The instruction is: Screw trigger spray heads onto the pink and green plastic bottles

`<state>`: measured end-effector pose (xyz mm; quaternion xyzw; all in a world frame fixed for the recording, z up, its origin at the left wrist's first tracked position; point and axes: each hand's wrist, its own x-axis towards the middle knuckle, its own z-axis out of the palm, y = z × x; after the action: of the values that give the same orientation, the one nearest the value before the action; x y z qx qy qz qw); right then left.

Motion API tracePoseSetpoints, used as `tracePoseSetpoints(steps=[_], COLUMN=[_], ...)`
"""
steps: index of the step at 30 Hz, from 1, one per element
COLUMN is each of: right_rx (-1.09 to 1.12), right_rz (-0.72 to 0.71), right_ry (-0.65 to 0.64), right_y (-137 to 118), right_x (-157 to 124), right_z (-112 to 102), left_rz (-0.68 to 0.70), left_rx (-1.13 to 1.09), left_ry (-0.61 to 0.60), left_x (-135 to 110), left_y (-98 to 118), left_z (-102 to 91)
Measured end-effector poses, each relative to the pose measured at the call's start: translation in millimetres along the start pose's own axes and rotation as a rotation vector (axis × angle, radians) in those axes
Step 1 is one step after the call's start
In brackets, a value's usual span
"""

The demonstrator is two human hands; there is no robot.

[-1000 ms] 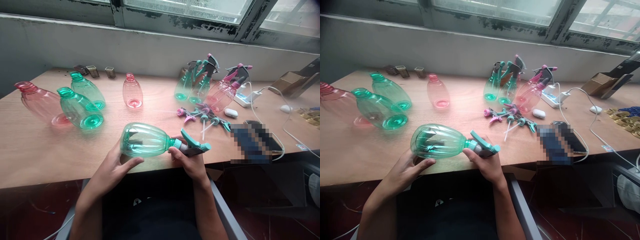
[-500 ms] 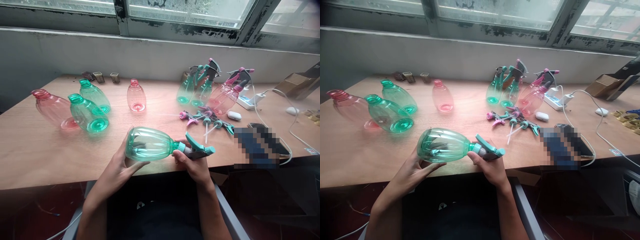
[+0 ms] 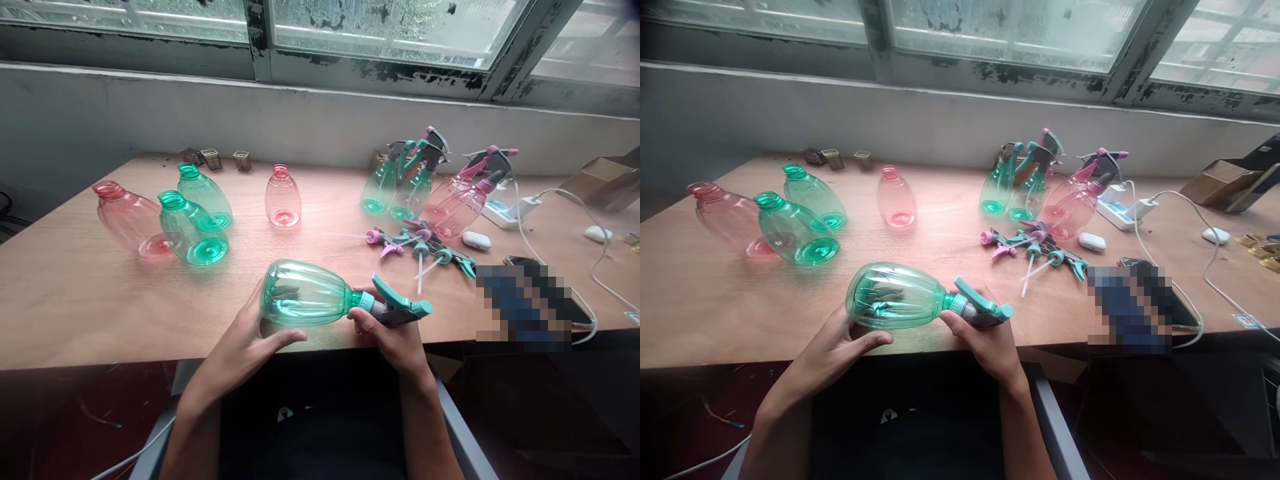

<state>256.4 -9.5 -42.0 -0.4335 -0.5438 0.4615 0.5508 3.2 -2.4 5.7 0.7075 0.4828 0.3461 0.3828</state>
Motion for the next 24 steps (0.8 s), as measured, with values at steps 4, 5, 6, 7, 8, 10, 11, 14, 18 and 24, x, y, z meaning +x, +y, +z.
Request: tracePoseSetpoints(steps=[4, 5, 6, 7, 8, 10, 11, 14, 18, 24], right_rx=[0.037, 0.045, 0.053, 0.060, 0.067, 0.073, 0.073, 0.067, 0.012, 0.009], right_rz=[0.019, 0.023, 0.025, 0.024, 0.024, 0.024, 0.024, 0.030, 0.034, 0.032], right_ry=[0.003, 0.000, -0.001, -0.003, -0.006, -0.014, -0.016, -0.021, -0.032, -0.026], right_y=[0.0, -0.5, -1.0, -1.4, -1.7, -1.7, -1.6, -1.3, -2.6, -5.1], right_x=[-0.3, -0.4, -0.5, -0.7, -0.8, -0.9, -0.8, -0.4, -0.2, 0.6], right_z=[0.8, 1.1, 1.4, 1.7, 1.8, 2.0, 1.9, 1.2, 0.4, 0.2], left_rz=[-0.014, -0.021, -0.027, -0.033, -0.040, -0.054, -0.059, -0.055, -0.018, -0.006], left_rx=[0.011, 0.010, 0.005, -0.004, -0.017, -0.046, -0.052, -0.027, -0.021, -0.053], left_ry=[0.000, 0.004, 0.012, 0.022, 0.030, 0.032, 0.028, 0.028, -0.006, -0.015], left_x=[0.0, -0.4, -0.9, -1.5, -2.2, -3.6, -4.1, -4.8, -3.0, -0.4], left_y=[-4.8, -6.9, -8.8, -10.4, -11.5, -12.2, -11.8, -8.7, -1.5, 2.6], left_z=[1.1, 1.8, 2.7, 3.6, 4.5, 5.7, 6.0, 4.6, 0.3, -0.7])
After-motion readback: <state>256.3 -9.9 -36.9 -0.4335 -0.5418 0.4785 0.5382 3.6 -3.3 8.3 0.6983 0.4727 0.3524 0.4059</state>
